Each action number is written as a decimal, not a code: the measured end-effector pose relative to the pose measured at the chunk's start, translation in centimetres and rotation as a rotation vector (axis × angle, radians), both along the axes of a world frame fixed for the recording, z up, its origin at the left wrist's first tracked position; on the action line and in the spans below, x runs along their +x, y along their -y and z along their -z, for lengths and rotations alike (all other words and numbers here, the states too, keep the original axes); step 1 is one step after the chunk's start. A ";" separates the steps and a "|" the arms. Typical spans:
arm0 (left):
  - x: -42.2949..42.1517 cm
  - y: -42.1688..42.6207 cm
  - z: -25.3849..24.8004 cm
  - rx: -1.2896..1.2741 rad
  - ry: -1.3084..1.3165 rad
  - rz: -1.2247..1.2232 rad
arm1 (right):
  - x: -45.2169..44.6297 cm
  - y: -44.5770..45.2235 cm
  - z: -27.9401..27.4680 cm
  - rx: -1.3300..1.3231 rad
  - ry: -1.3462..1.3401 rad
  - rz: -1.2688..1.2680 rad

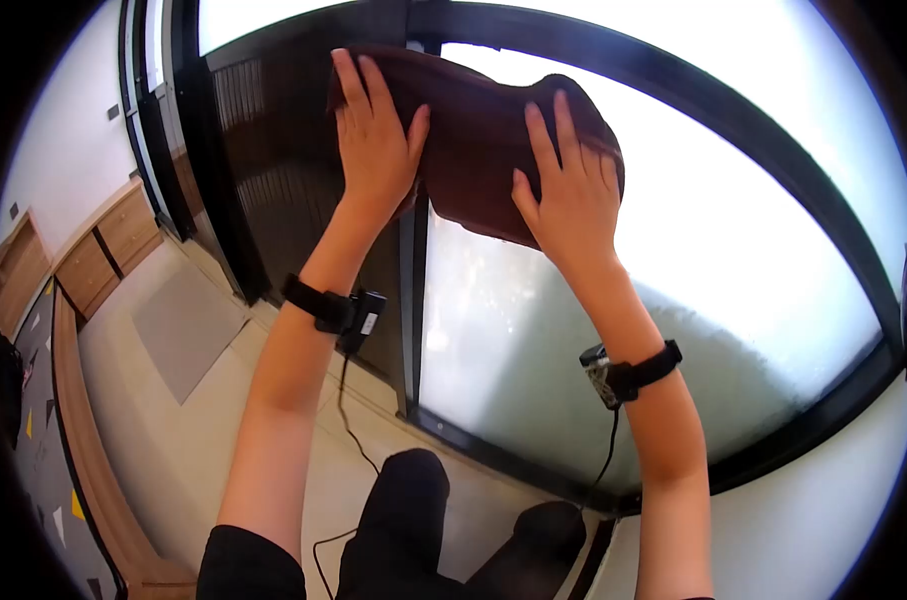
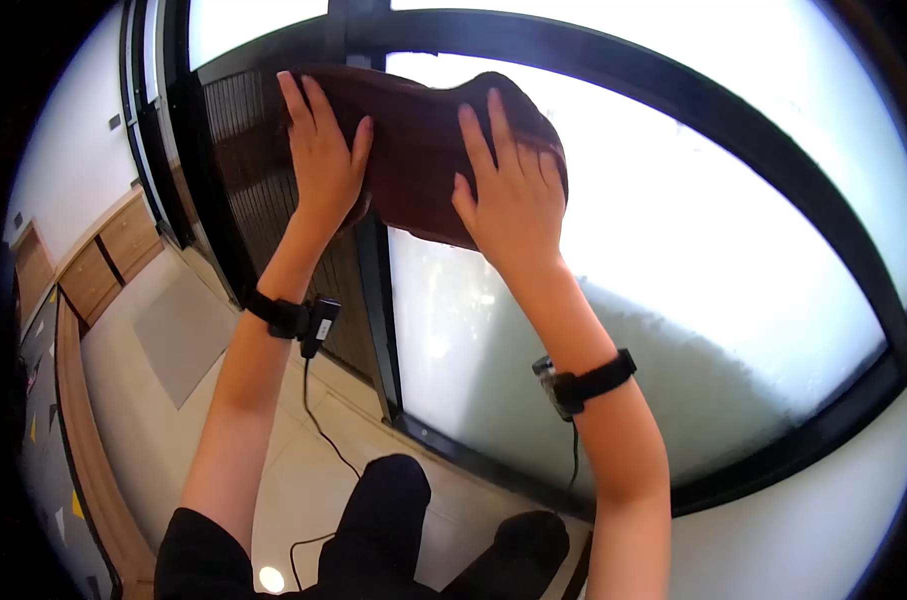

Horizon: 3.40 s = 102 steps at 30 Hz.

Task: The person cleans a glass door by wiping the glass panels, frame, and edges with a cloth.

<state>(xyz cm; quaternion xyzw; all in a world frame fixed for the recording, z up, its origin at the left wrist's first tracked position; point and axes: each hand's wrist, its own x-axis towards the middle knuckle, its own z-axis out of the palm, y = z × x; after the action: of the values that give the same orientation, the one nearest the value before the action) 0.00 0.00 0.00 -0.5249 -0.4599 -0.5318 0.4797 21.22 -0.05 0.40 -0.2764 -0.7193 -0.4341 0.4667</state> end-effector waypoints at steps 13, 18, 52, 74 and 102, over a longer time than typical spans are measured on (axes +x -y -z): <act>2.1 1.1 2.4 0.030 0.346 0.338 | -4.8 -0.8 1.8 -0.029 0.146 0.055; 2.2 1.2 2.8 0.001 0.290 0.335 | -4.3 -0.8 2.3 -0.055 0.227 0.041; 11.6 0.3 -3.7 -0.417 -0.504 0.103 | 12.1 -0.1 1.3 -0.105 -0.282 0.001; 19.3 -1.5 1.2 -0.155 -0.490 0.262 | 22.4 5.2 -0.4 -0.075 -0.276 0.241; 40.7 1.6 -1.1 -0.153 -0.664 0.640 | 38.1 9.3 -0.1 0.223 -0.452 0.578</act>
<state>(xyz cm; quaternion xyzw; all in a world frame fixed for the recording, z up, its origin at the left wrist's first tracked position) 40.73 -1.61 1.14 -0.8160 -0.1345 -0.4209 0.3726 59.33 -9.40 0.51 -0.5041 -0.4390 -0.5515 0.4990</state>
